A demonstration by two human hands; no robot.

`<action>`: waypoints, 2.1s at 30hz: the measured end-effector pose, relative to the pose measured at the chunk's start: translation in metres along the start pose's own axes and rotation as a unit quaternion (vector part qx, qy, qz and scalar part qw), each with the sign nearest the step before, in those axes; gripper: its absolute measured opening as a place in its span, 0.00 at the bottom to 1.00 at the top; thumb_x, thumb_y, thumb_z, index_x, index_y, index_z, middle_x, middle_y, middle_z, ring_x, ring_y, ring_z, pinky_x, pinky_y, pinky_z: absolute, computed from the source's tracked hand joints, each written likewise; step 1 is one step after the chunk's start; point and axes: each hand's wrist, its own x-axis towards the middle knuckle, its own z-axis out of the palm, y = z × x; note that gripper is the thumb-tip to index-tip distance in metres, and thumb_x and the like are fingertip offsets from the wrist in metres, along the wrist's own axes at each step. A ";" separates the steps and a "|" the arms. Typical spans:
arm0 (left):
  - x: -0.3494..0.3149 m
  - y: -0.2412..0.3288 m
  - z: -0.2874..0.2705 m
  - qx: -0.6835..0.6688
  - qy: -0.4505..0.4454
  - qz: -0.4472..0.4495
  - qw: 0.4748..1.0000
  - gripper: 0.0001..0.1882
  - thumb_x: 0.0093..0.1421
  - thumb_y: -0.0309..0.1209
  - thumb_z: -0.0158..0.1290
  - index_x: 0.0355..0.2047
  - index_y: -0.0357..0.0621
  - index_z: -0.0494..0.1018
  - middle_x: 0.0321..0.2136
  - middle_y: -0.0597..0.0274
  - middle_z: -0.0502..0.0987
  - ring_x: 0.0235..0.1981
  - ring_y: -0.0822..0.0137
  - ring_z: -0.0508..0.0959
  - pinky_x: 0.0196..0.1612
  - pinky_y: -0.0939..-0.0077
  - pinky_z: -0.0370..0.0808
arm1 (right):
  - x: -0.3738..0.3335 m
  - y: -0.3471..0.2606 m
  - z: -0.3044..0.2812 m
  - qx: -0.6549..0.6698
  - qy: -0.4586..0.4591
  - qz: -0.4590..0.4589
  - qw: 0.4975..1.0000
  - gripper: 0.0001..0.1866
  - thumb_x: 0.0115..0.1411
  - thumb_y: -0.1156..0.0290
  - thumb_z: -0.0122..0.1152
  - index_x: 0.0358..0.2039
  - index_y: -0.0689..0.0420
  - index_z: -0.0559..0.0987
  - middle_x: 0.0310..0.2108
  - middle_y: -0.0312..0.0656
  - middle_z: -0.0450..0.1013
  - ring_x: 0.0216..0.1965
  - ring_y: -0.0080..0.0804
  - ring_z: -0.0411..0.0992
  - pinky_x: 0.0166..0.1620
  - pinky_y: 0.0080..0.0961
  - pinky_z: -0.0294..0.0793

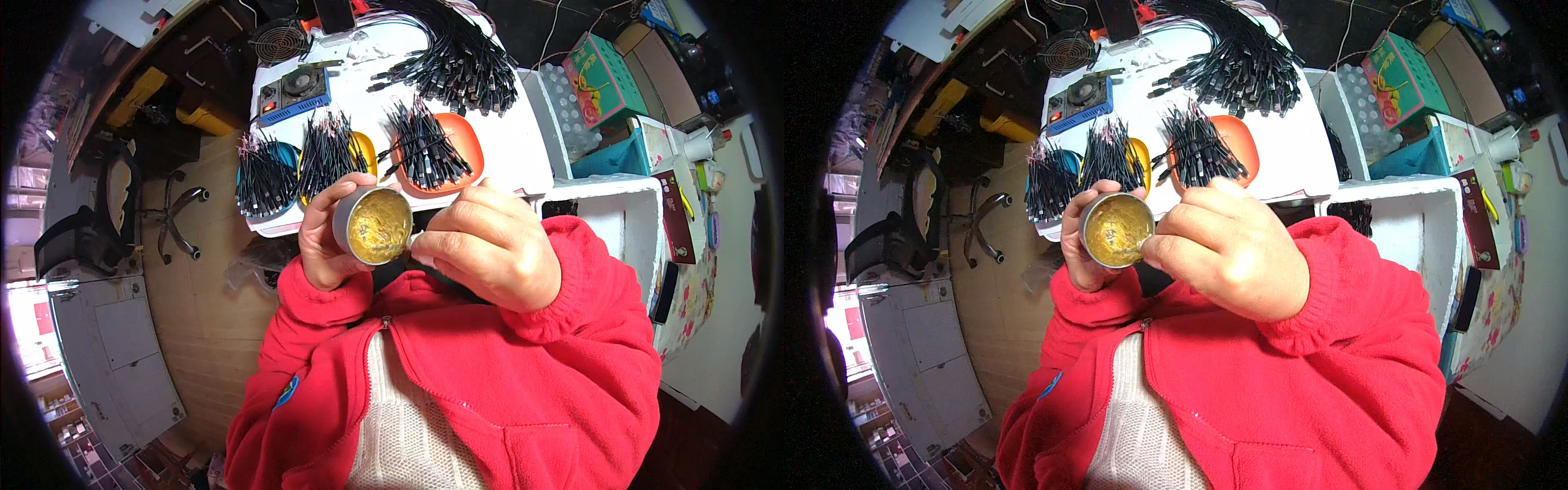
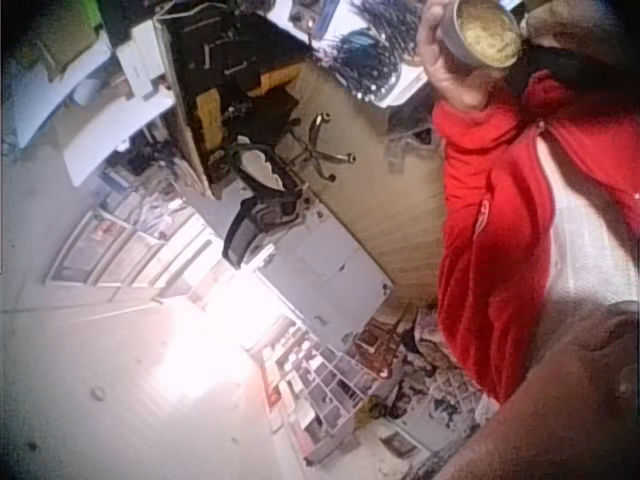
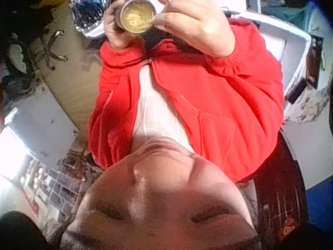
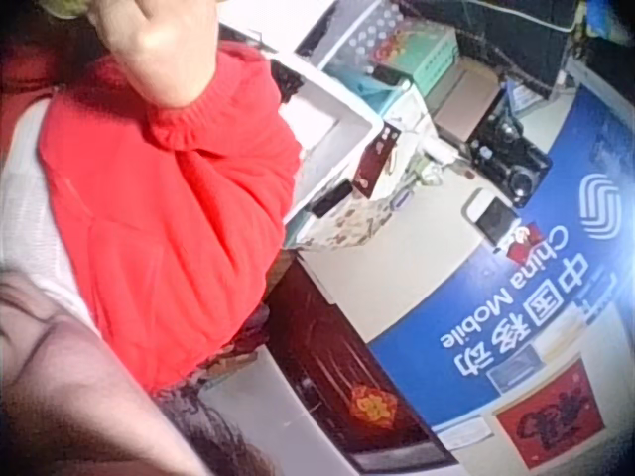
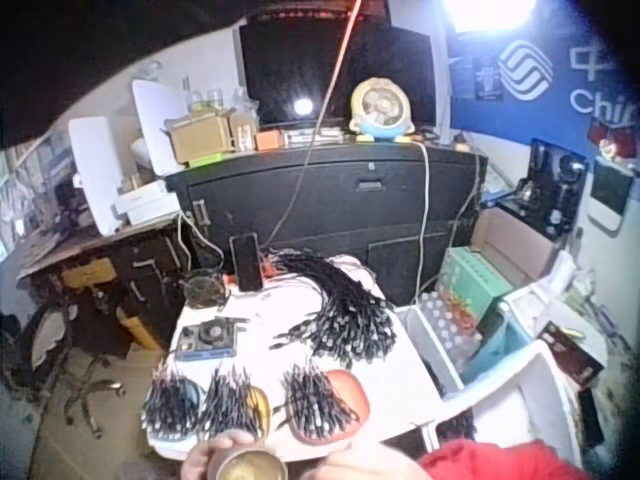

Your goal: The person sits at a cluttered workbench and repeatedly picks up black wire assemblies, strips or twists the ends, and applies a yellow paste from a small container using a tool. Finished units are placed into trays on the table. The person continues this cycle throughout the clip.

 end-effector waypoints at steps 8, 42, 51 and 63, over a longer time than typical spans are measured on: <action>0.002 0.003 -0.005 0.044 -0.064 0.032 0.996 0.42 0.43 0.25 0.70 0.58 0.41 0.62 0.58 0.46 0.63 0.59 0.48 0.68 0.60 0.56 0.68 | -0.004 0.001 0.009 0.064 -0.045 0.115 0.990 0.07 0.46 0.75 0.66 0.25 0.58 0.76 0.23 0.39 0.68 0.28 0.40 0.71 0.32 0.33 0.70; -0.002 0.004 -0.008 -0.072 -0.020 -0.063 0.995 0.47 0.43 0.25 0.70 0.62 0.34 0.58 0.59 0.47 0.66 0.60 0.56 0.68 0.62 0.61 0.64 | 0.017 0.015 -0.005 0.172 -0.037 0.249 0.953 0.09 0.50 0.79 0.69 0.31 0.59 0.77 0.24 0.38 0.74 0.25 0.24 0.71 0.31 0.22 0.71; -0.001 0.008 -0.006 -0.093 -0.023 -0.083 0.992 0.47 0.44 0.25 0.69 0.62 0.32 0.56 0.59 0.48 0.65 0.60 0.57 0.68 0.63 0.63 0.64 | 0.015 0.015 -0.003 0.181 -0.066 0.220 0.956 0.11 0.50 0.79 0.69 0.33 0.58 0.77 0.25 0.38 0.75 0.27 0.27 0.73 0.32 0.23 0.73; -0.007 0.008 -0.006 -0.112 0.025 -0.142 0.983 0.49 0.46 0.33 0.68 0.62 0.25 0.54 0.58 0.45 0.67 0.59 0.56 0.69 0.63 0.63 0.64 | 0.027 0.021 0.001 0.044 -0.046 0.099 0.993 0.11 0.47 0.81 0.67 0.33 0.58 0.78 0.27 0.40 0.74 0.29 0.36 0.75 0.34 0.27 0.74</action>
